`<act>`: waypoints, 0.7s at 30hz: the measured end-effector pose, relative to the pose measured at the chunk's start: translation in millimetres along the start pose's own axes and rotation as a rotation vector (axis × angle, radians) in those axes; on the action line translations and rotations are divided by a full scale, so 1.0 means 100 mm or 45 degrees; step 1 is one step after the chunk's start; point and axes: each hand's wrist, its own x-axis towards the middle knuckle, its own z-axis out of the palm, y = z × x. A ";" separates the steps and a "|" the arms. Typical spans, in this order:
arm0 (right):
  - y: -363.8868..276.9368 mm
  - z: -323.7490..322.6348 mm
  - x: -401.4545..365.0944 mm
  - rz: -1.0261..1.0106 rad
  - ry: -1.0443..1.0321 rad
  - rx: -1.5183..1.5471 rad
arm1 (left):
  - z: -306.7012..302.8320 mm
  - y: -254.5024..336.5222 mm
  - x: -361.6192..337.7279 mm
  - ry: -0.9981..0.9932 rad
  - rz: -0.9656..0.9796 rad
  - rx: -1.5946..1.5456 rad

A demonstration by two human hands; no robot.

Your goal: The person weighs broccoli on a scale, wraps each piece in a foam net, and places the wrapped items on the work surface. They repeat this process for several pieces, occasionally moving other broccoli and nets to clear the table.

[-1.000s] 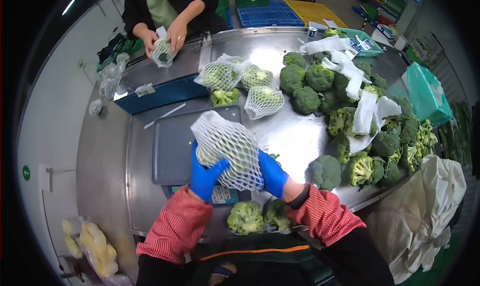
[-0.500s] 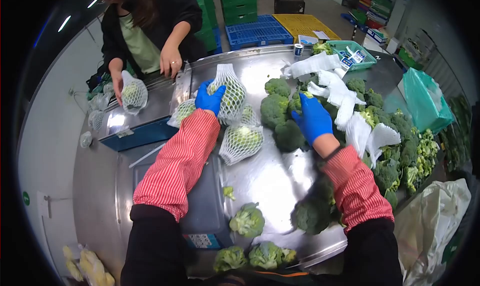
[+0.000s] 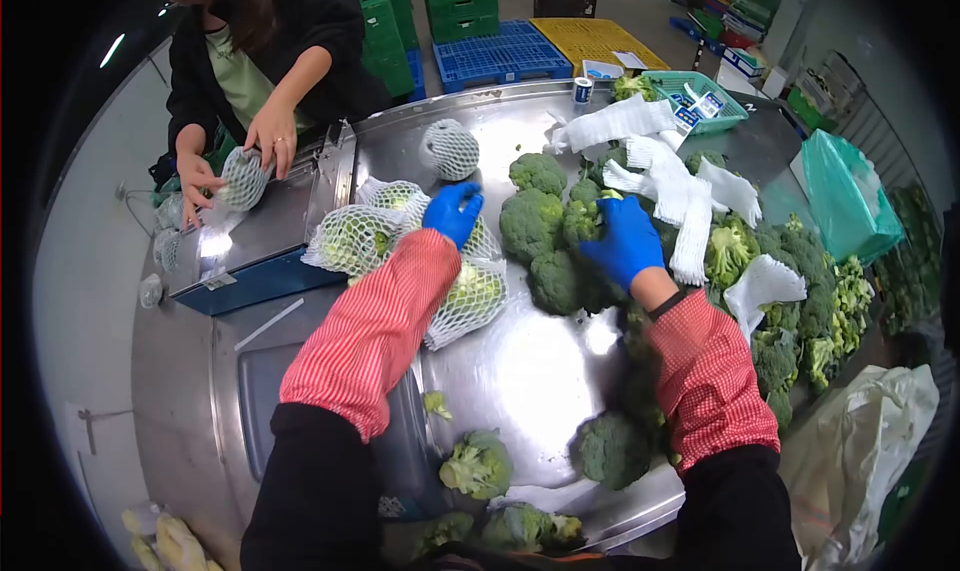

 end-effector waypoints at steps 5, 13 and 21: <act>-0.41 -0.19 -0.69 -0.220 0.323 0.252 | -0.25 0.83 -1.01 -0.786 -0.921 -1.088; -1.48 -0.48 -1.87 -0.730 -0.264 0.371 | -0.73 0.66 -2.23 -0.658 -0.868 -1.721; -0.87 -0.81 -2.00 -0.281 0.114 -0.094 | -1.98 0.39 -2.94 0.038 -0.674 -1.191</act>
